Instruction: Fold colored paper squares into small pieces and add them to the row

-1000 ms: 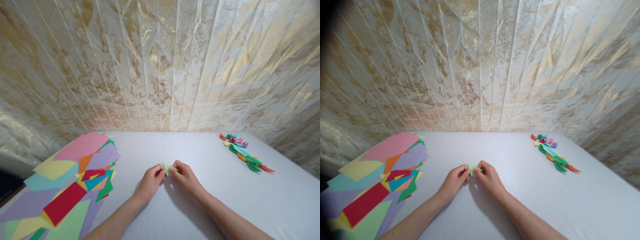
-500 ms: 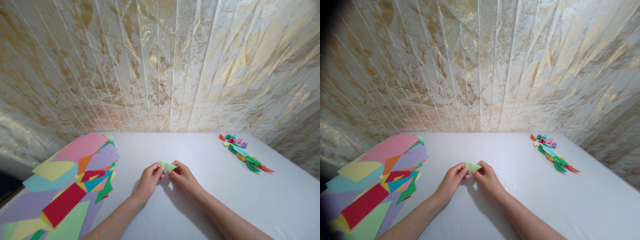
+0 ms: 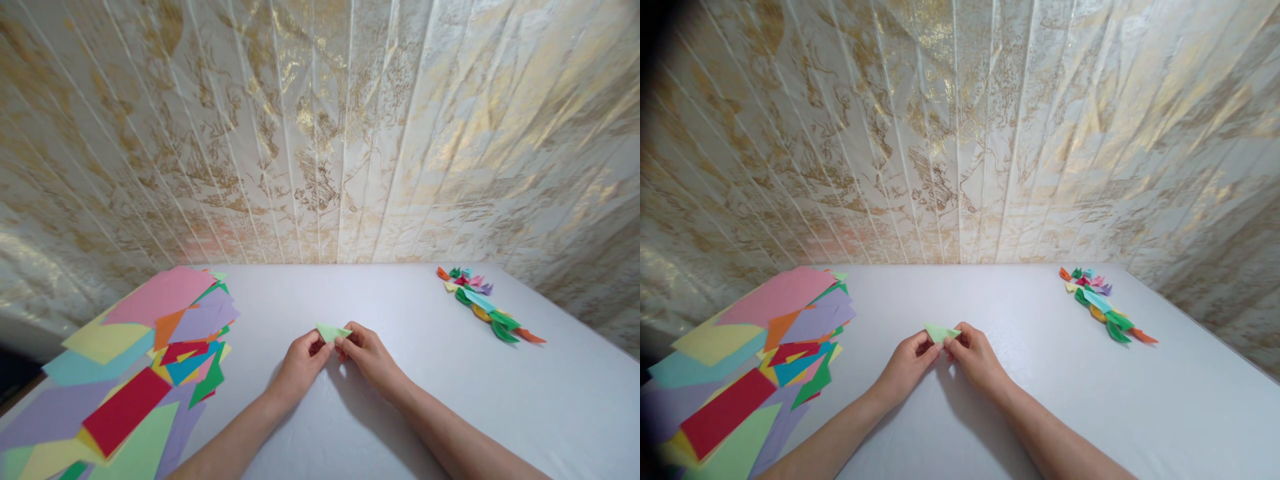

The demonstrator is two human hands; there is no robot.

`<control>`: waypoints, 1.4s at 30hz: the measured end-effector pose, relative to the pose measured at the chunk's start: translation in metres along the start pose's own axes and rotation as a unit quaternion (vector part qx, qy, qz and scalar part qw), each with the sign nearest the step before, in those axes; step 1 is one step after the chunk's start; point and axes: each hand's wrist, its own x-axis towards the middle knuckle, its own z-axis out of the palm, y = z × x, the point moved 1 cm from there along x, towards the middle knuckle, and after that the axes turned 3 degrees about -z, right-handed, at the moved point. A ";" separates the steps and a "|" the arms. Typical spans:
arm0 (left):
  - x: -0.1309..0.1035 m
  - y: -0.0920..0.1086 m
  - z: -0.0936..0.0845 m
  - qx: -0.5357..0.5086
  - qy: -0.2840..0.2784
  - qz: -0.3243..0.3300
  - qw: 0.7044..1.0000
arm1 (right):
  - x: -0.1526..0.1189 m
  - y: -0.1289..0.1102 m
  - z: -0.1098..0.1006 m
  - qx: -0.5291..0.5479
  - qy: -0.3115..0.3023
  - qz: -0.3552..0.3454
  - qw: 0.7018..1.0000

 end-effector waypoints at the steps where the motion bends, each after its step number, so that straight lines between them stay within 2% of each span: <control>1: 0.000 0.000 0.000 0.004 0.005 -0.004 1.000 | 0.000 0.000 0.000 -0.004 -0.001 -0.001 1.000; 4: 0.000 -0.001 0.000 0.009 0.018 -0.023 1.000 | 0.002 0.001 -0.003 -0.024 0.008 -0.006 1.000; 11: 0.002 -0.004 -0.003 0.001 0.062 -0.041 0.997 | 0.011 0.003 -0.022 -0.029 0.094 -0.013 0.995; 14: 0.003 -0.007 -0.003 0.004 0.063 -0.031 0.998 | 0.007 0.000 -0.015 -0.031 0.054 -0.025 0.998; 17: 0.001 -0.006 -0.002 0.021 0.041 0.006 0.999 | 0.001 -0.003 -0.003 -0.073 0.009 -0.051 0.996; 22: -0.004 -0.004 0.002 0.074 0.019 0.048 0.996 | -0.006 -0.004 0.002 -0.111 0.015 -0.099 0.989; 28: -0.005 -0.005 0.002 0.119 0.014 0.071 0.990 | -0.007 -0.004 0.001 -0.224 0.007 -0.123 0.967; 35: -0.004 0.000 0.004 0.097 0.015 0.055 0.994 | -0.006 -0.004 0.001 -0.288 0.017 -0.105 0.952; 42: -0.002 -0.002 0.002 0.074 0.020 0.017 0.997 | 0.001 0.001 -0.014 -0.303 0.057 -0.130 0.943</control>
